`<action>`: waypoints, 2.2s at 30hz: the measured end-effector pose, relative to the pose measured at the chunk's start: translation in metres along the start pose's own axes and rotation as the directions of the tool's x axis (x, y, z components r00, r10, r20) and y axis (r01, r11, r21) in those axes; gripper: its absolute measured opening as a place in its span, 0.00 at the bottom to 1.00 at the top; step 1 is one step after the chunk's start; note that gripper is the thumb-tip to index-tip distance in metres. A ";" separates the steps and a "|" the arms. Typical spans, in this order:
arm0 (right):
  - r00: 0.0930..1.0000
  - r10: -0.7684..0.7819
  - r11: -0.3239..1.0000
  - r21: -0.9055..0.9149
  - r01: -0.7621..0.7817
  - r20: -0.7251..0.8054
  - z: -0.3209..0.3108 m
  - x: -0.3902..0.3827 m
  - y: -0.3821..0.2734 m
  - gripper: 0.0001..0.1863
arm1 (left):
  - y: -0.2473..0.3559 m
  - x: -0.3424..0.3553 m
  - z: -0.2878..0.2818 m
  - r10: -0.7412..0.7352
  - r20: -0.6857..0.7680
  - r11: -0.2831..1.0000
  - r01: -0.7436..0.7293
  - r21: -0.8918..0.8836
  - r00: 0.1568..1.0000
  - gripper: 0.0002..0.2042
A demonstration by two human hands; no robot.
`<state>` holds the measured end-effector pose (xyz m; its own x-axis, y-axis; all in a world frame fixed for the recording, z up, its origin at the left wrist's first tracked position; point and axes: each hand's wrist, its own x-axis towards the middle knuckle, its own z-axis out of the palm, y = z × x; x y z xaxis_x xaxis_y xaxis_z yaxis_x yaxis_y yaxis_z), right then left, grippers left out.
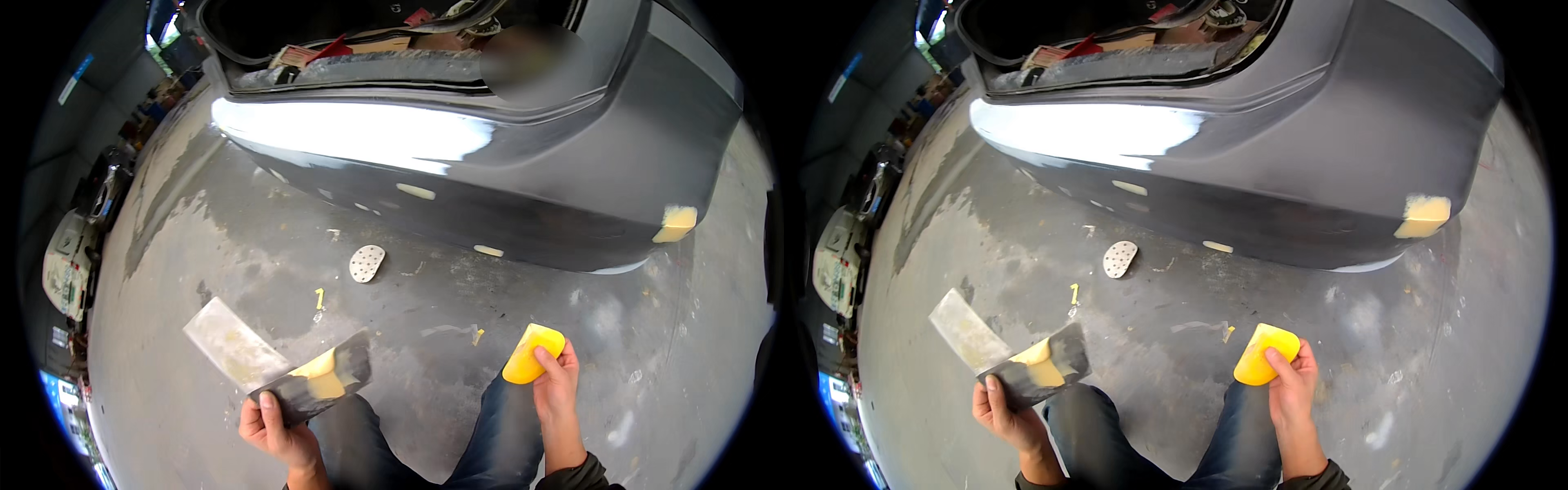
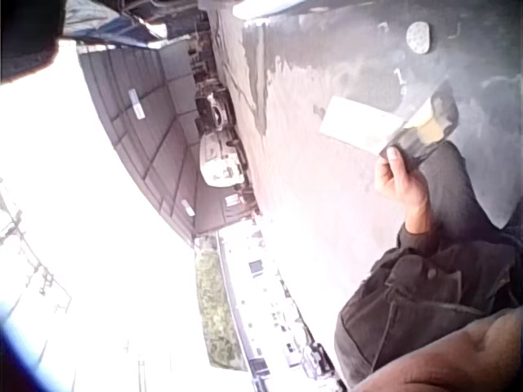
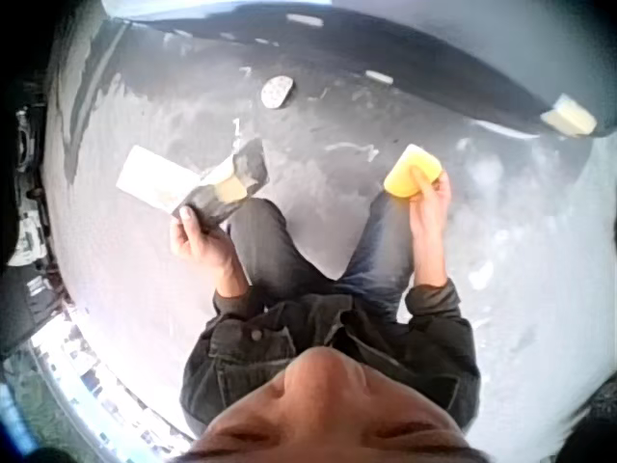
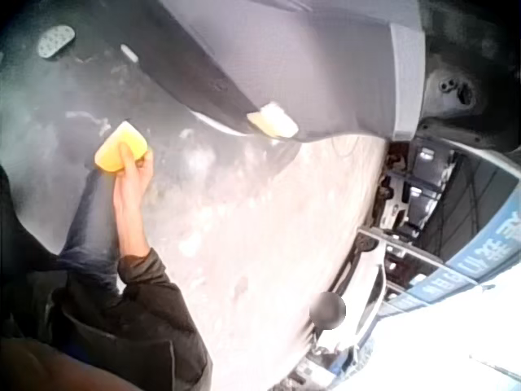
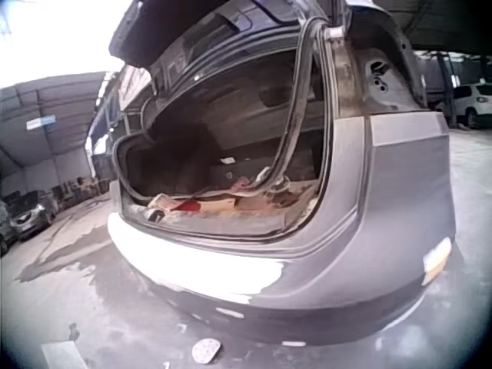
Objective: The person scoops yellow body filler from a can onto a metal mixing board, mixes it with a scraper, and applies it to the rear bumper of a gray car. They then use a yellow plastic spreader to smooth the filler over several spots on the bumper.
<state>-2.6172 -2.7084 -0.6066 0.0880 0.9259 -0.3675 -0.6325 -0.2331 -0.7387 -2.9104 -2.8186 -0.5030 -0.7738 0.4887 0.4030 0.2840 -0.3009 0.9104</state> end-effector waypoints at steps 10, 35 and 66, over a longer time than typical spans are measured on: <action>0.892 -0.396 0.908 -0.240 0.344 -0.221 0.033 -0.014 0.031 0.13 | -0.094 0.117 -0.054 0.062 0.277 0.998 -0.067 0.006 0.959 0.09; -0.264 -0.644 -0.760 -0.559 0.333 0.718 0.087 0.099 0.068 0.10 | -0.161 0.252 -0.093 0.369 0.604 0.925 -0.340 -0.167 0.707 0.07; 0.216 -0.954 -0.017 -0.755 0.655 0.209 0.090 0.084 0.156 0.13 | -0.165 0.236 -0.064 0.295 0.441 0.938 -0.345 0.036 0.848 0.07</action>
<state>-2.7774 -2.6399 -0.7018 0.4617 0.4845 0.7431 0.6496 0.3858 -0.6551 -3.1763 -2.7064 -0.5646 -0.3224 0.6870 0.6512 0.5535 -0.4213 0.7185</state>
